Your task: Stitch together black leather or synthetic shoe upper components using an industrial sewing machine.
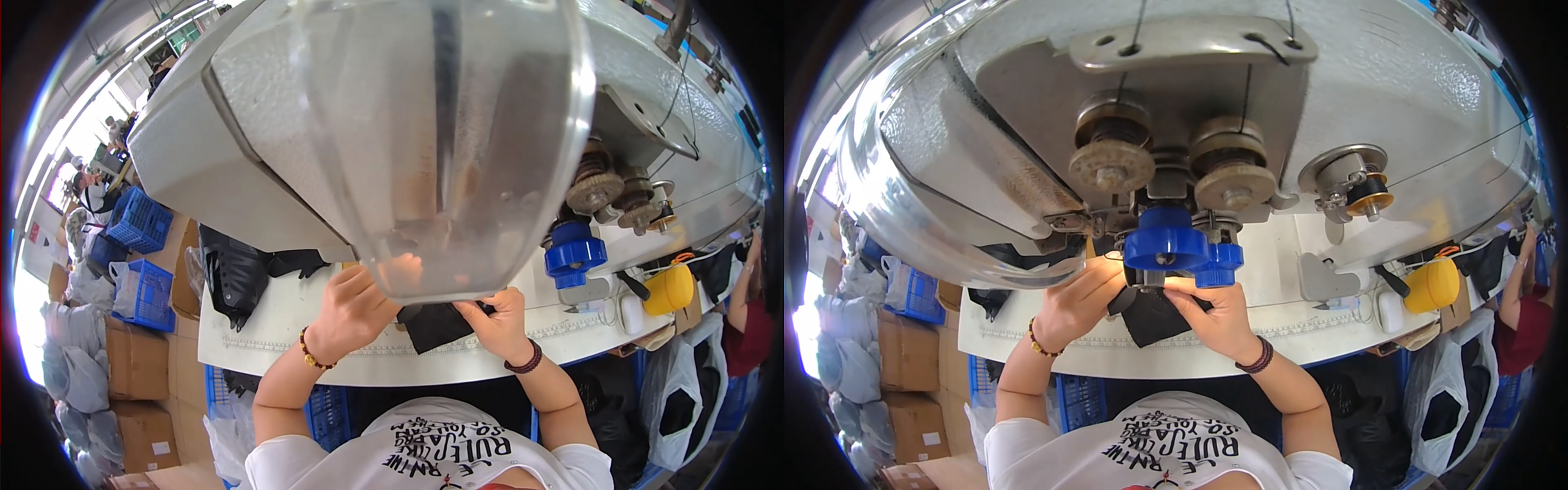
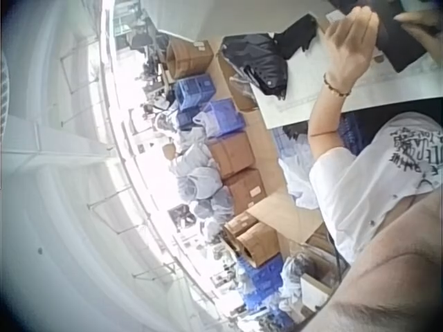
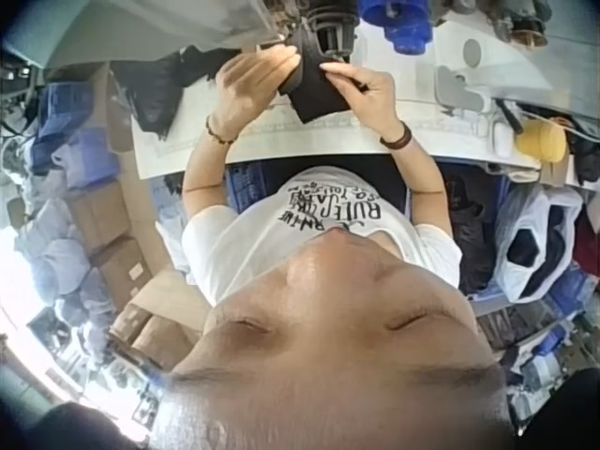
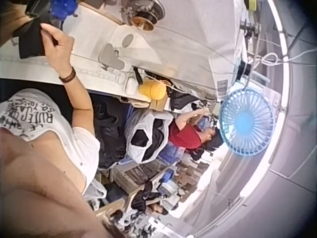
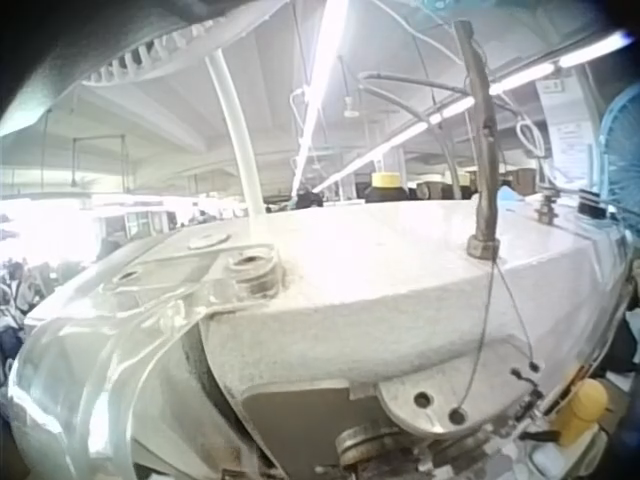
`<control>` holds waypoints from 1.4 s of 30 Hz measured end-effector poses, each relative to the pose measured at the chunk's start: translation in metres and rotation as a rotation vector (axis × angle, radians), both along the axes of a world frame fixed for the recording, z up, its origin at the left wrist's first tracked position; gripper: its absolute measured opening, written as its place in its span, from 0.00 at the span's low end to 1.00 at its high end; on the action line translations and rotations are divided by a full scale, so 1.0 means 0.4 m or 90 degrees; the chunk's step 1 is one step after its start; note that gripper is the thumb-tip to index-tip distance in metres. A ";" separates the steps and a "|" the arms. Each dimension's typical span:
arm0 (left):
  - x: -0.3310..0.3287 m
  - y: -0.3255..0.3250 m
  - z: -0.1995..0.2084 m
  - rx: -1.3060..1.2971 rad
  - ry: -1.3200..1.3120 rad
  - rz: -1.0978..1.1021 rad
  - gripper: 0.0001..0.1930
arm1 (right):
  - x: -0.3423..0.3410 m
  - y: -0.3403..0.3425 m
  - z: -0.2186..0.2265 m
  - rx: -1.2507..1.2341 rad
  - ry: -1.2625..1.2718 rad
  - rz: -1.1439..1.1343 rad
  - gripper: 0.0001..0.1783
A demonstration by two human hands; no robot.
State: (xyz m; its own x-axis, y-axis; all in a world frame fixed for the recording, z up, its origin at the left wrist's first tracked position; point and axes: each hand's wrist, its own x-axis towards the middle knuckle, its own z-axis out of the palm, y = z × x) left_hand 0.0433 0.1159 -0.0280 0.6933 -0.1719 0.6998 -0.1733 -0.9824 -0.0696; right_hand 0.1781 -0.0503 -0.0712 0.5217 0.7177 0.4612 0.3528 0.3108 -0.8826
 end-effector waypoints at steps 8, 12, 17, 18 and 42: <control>-0.006 0.024 0.006 0.008 0.080 0.006 0.14 | -0.002 0.015 0.016 0.001 0.017 -0.036 0.09; -0.012 0.025 0.001 -0.057 0.088 0.014 0.13 | 0.007 0.002 0.019 -0.024 0.006 0.021 0.10; -0.026 0.015 -0.021 -0.290 -0.039 0.042 0.10 | 0.018 -0.029 0.018 -0.105 0.011 0.096 0.10; -0.027 0.022 -0.023 -0.271 -0.048 -0.002 0.09 | 0.018 -0.027 0.014 -0.079 0.027 0.108 0.10; -0.037 0.040 0.017 0.144 0.011 -0.113 0.09 | -0.029 -0.035 0.017 -0.100 0.060 0.028 0.07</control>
State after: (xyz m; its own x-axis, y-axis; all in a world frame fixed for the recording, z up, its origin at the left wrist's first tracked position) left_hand 0.0285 0.1318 -0.0212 0.6501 -0.4420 0.6180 -0.3443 -0.8964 -0.2790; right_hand 0.1666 -0.0641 -0.0642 0.5239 0.8003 0.2917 0.2547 0.1796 -0.9502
